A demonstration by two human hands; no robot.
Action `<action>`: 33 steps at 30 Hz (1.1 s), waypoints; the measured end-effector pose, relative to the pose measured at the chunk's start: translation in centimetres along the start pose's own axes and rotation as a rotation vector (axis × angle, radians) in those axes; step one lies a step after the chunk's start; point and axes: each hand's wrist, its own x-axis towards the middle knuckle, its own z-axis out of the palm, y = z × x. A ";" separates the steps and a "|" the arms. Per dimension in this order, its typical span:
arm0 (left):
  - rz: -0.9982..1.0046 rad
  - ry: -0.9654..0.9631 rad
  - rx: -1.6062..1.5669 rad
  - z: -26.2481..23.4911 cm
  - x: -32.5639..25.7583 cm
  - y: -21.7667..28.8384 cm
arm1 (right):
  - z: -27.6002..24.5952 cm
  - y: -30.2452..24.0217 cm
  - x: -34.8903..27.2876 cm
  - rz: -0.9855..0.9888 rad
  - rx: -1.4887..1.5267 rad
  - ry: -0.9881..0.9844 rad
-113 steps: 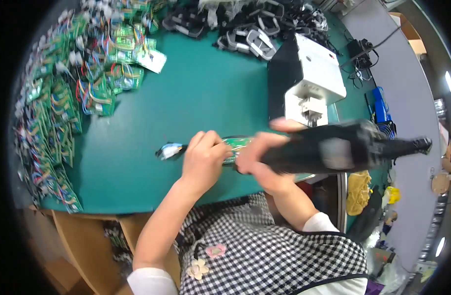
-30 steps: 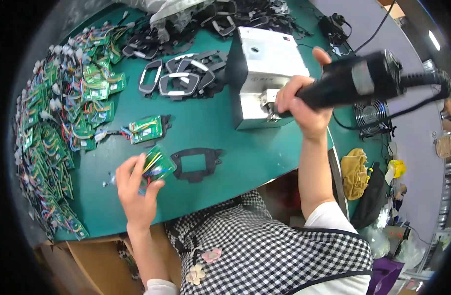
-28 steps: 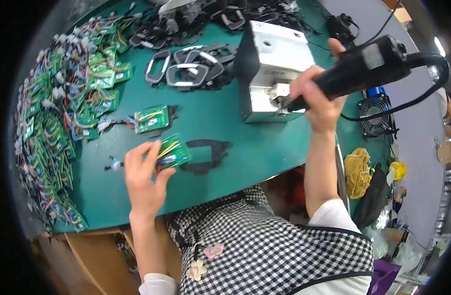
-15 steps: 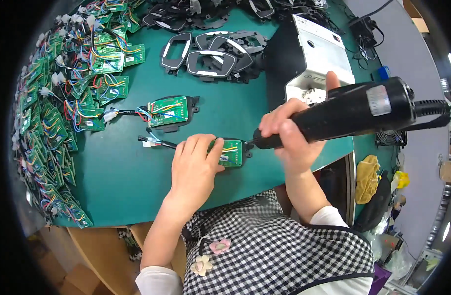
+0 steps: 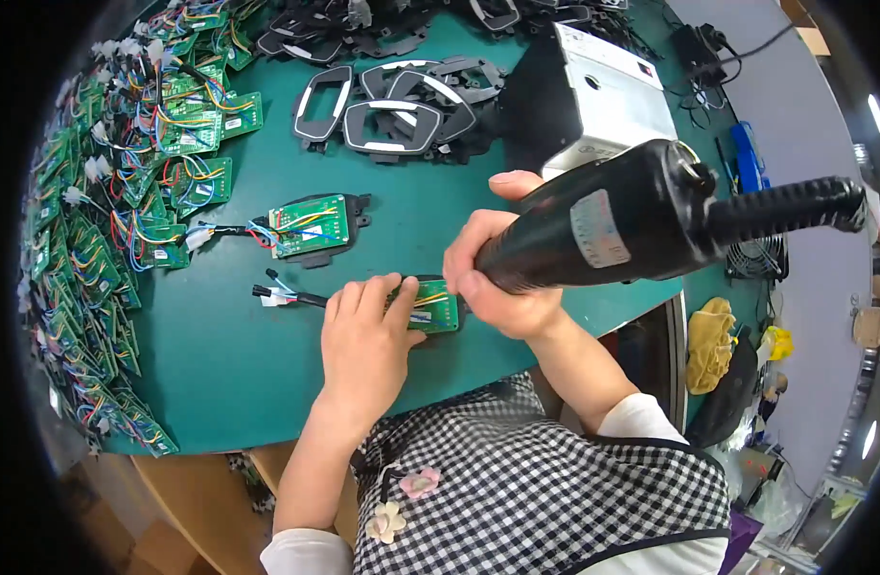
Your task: The person assembles electronic circuit boards and plastic frame components by hand, securing them together with screws using an electric screwdriver.
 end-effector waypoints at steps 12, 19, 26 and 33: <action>0.012 0.039 0.032 0.2 -0.1 1.7 | -7.8 -5.4 2.6 -0.402 -0.122 0.469; -0.036 0.054 -0.025 1.2 -1.1 0.3 | -3.6 -5.7 -1.6 -0.273 0.166 0.373; -0.054 0.108 -0.047 1.5 -1.3 0.5 | 0.1 -2.5 -1.9 -0.066 0.190 0.229; -0.076 0.101 -0.082 1.4 -1.1 0.8 | 0.0 -1.5 -1.2 0.095 0.200 0.007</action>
